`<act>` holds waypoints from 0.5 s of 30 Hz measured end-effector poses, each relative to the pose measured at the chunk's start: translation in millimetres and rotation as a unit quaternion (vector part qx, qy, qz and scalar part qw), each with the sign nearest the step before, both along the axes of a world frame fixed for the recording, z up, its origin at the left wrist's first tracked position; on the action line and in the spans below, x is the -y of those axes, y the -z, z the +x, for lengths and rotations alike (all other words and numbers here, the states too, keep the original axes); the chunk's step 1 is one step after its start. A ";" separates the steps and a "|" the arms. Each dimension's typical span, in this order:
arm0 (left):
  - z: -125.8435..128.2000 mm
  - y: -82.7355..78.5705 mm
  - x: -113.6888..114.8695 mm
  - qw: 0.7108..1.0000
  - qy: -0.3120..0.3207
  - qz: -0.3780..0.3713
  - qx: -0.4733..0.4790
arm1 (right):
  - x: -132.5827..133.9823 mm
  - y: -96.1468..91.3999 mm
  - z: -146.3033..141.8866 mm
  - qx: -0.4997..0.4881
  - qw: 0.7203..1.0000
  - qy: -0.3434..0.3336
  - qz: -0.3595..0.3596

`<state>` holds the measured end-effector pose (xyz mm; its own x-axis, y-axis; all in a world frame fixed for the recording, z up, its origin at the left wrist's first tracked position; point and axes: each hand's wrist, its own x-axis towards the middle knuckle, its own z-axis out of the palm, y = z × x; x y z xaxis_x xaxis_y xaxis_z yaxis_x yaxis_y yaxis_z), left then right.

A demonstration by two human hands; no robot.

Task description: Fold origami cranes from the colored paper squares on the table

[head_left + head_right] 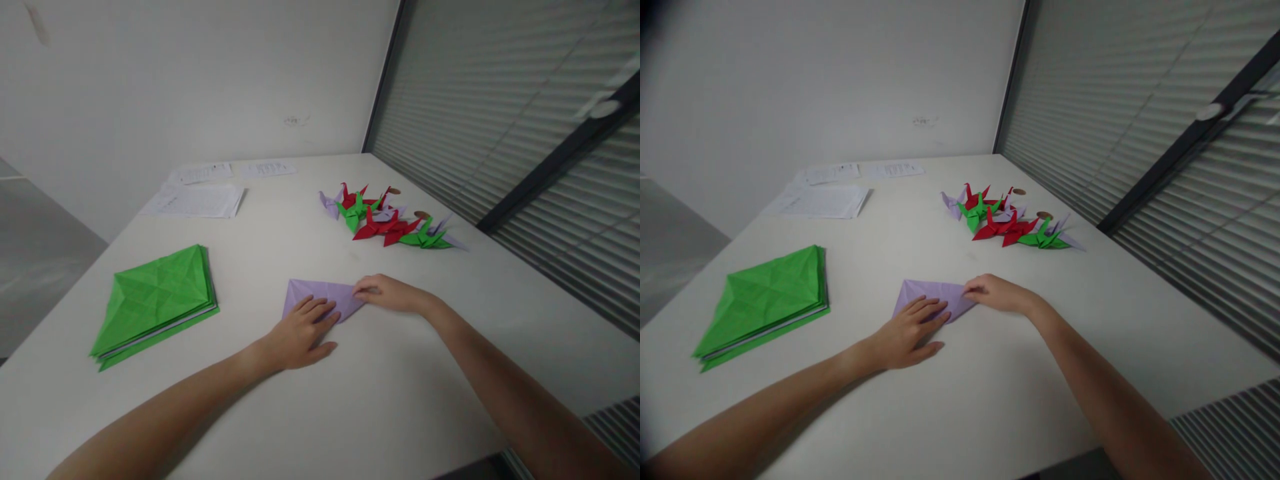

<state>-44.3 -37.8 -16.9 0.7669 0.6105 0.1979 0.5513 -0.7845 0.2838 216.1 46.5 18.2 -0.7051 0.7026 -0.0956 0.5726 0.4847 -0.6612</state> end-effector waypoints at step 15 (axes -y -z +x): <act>-1.6 4.2 1.2 0.999 -0.010 0.013 0.044 | 10.3 32.5 -44.2 0.044 0.970 0.147 0.189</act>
